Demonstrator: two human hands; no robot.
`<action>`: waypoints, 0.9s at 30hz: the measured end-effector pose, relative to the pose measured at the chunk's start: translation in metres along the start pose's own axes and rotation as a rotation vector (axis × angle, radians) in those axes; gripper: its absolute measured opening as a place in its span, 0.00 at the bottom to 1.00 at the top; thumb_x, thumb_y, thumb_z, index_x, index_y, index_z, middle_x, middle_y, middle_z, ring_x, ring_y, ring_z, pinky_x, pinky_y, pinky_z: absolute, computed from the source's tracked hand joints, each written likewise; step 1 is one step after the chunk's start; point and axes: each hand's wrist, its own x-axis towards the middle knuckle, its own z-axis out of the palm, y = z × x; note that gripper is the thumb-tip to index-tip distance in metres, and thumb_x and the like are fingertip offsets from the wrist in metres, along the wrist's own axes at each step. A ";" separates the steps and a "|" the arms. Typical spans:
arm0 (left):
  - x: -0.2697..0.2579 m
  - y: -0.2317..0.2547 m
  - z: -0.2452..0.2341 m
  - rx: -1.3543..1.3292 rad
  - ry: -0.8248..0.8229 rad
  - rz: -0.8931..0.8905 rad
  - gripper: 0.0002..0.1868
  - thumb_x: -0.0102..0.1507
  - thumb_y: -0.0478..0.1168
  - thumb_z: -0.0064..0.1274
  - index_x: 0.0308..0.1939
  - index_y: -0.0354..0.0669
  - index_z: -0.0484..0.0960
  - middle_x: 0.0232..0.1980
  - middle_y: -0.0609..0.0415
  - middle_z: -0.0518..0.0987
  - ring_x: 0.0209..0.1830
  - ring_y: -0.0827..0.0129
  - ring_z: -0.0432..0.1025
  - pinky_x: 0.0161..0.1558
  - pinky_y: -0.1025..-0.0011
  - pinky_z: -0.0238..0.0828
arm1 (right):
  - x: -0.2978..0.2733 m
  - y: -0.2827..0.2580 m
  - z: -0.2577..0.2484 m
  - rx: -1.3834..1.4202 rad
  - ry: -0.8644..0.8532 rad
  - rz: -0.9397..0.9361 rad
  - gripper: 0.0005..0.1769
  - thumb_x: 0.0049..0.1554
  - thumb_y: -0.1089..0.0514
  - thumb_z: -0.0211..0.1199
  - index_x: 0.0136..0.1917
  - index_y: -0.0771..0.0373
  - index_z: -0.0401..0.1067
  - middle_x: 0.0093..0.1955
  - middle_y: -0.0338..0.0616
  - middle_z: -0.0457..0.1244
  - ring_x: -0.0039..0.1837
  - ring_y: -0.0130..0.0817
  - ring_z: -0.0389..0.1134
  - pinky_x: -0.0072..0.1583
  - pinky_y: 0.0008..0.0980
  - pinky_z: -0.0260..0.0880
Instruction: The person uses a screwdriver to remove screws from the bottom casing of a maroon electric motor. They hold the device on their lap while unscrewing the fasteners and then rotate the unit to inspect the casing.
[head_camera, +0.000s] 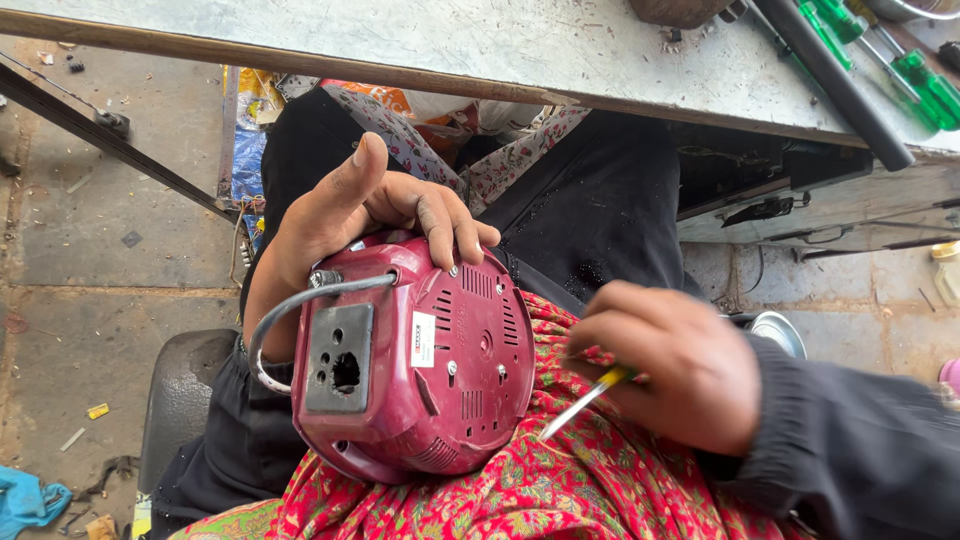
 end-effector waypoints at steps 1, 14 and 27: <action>0.002 -0.003 -0.002 -0.026 -0.017 0.000 0.45 0.72 0.71 0.31 0.33 0.30 0.82 0.42 0.37 0.82 0.64 0.44 0.76 0.75 0.53 0.65 | 0.002 0.001 0.008 0.036 0.044 -0.071 0.18 0.45 0.58 0.72 0.51 0.59 0.76 0.47 0.44 0.66 0.46 0.41 0.71 0.45 0.37 0.71; 0.004 -0.019 -0.020 -0.098 -0.066 -0.017 0.46 0.73 0.71 0.29 0.36 0.29 0.82 0.45 0.36 0.80 0.69 0.43 0.73 0.77 0.52 0.62 | 0.028 0.007 0.034 0.024 0.157 -0.414 0.18 0.52 0.55 0.71 0.54 0.63 0.74 0.49 0.46 0.66 0.47 0.44 0.69 0.50 0.41 0.68; 0.002 -0.025 -0.024 -0.102 -0.078 0.019 0.48 0.75 0.71 0.28 0.35 0.26 0.83 0.42 0.35 0.80 0.61 0.44 0.72 0.77 0.53 0.60 | 0.026 0.010 0.045 0.056 0.149 -0.342 0.19 0.51 0.55 0.73 0.54 0.60 0.73 0.51 0.43 0.66 0.49 0.42 0.69 0.49 0.40 0.67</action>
